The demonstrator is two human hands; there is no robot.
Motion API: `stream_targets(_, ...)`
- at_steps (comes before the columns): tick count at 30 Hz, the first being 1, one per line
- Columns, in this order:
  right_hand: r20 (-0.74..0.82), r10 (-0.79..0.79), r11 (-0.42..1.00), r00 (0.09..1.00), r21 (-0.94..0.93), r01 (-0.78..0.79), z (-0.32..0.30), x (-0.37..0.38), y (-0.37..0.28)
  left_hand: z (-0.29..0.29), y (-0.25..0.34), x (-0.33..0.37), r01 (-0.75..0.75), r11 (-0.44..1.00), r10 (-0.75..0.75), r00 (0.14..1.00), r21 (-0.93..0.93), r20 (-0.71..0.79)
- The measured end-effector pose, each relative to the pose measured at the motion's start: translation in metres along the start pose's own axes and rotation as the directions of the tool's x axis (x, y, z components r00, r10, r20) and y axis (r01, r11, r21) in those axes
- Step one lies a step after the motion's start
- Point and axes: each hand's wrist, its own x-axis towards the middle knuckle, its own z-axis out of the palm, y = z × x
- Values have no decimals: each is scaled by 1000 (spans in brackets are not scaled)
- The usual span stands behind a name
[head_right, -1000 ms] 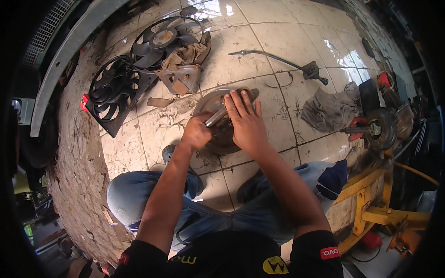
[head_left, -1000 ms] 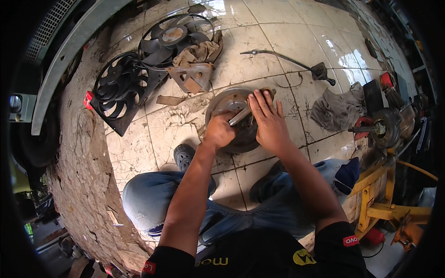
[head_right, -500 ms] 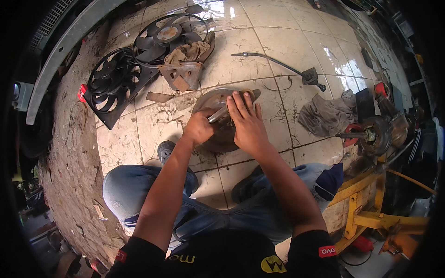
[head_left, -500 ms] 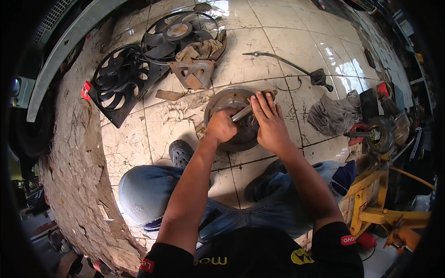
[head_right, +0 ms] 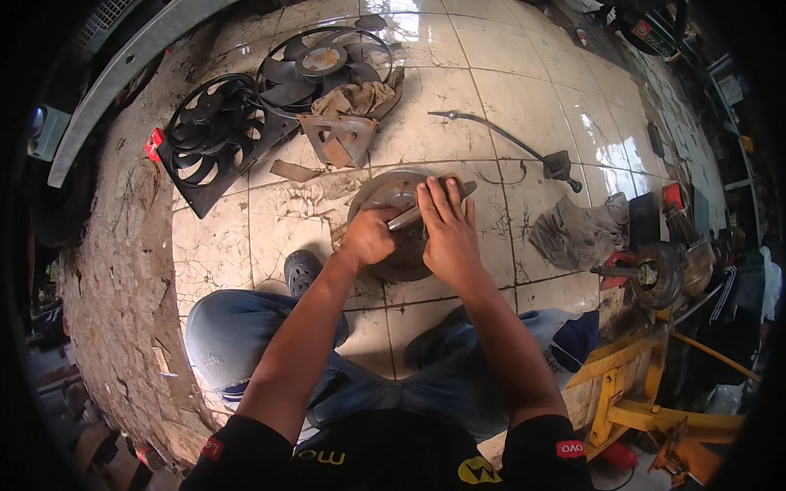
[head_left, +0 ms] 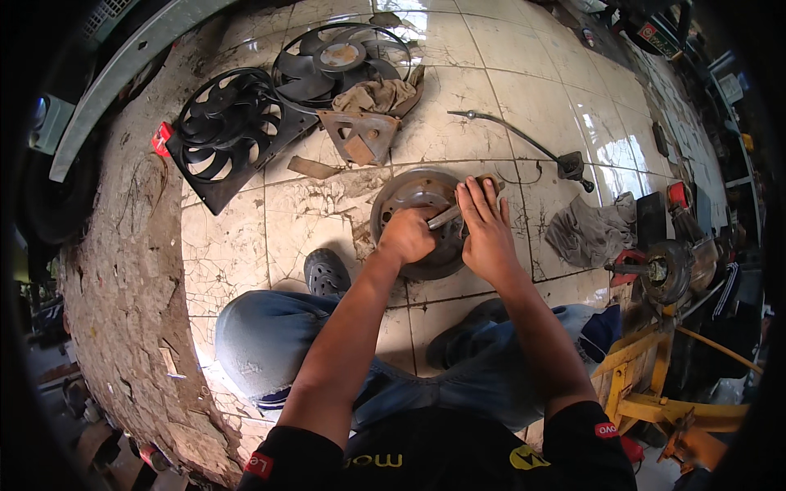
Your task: The person sits on the floor and uses a metal tool to scrape the inside surface of a brake drum. They repeatedly rotate the drum and scrape different sections to remove debris or rust.
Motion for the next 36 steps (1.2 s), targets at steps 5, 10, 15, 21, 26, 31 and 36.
stream_targets(5, 11, 27, 1000, 1000, -6, -27, 4, 3, -2, -6, 8, -1, 11, 999, -12, 1000, -34, -27)
stream_targets(10, 21, -13, 1000, 1000, -4, 13, 8, -13, -13, -5, 4, 4, 84, 996, -83, 996, -27, 25)
stream_targets(15, 21, -34, 999, 999, 9, 33, 6, -21, -13, -4, 8, 1, 63, 998, -63, 998, -24, 5)
stream_targets(21, 20, -35, 999, 999, -24, 36, 7, -12, -10, 0, 5, -2, -20, 1000, 19, 1000, -12, -10)
stream_targets(26, -12, -49, 999, 999, -5, 48, 7, -3, -11, 0, 3, -1, 10, 1000, -10, 1000, -26, 9)
stream_targets(31, -56, -48, 999, 997, 13, 49, 10, -9, -13, -5, 10, -1, 72, 994, -70, 997, -79, 27)
stream_targets(36, -33, -62, 998, 998, 5, 62, 8, -24, -19, -3, 8, 0, 31, 991, -30, 999, -129, 12)
